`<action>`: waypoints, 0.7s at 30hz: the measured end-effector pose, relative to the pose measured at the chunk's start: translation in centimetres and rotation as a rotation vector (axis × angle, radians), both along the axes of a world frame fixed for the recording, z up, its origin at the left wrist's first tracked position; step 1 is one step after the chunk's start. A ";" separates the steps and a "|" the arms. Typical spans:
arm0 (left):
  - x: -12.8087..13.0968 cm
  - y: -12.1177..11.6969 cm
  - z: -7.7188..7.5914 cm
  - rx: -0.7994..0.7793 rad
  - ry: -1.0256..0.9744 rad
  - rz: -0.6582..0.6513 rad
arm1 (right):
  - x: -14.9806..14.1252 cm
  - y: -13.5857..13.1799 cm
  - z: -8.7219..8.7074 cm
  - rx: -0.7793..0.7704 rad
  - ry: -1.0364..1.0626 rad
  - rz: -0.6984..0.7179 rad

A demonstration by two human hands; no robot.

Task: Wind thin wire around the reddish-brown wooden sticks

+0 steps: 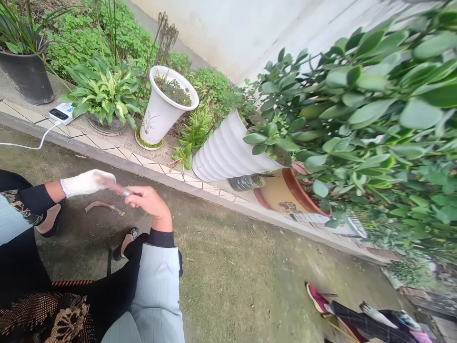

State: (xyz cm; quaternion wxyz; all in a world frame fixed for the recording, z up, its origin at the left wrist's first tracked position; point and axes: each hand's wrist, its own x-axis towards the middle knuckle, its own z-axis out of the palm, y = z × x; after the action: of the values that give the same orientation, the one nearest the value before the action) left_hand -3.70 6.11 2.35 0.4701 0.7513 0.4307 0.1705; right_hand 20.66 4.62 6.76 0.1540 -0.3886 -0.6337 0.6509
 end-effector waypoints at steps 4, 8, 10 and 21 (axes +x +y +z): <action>0.8 -0.8 0.5 -0.038 -0.041 -0.259 | 0.5 1.0 -1.3 0.088 -0.168 -0.430; 1.2 -1.5 0.7 -0.013 0.002 -0.354 | -1.2 0.9 -2.9 0.255 -0.537 -0.341; 1.2 -1.7 0.4 -0.001 0.022 -0.373 | -2.2 0.7 -3.1 0.368 -0.762 -0.215; 0.9 -1.8 0.1 -0.069 -0.137 -0.299 | -1.9 -0.5 -0.6 -0.084 -0.319 0.540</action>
State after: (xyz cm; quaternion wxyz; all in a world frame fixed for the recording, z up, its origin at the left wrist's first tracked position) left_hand -2.83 4.31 2.45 0.5441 0.7770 0.2866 0.1345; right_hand 18.71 4.10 6.21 -0.1421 -0.3099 -0.7025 0.6247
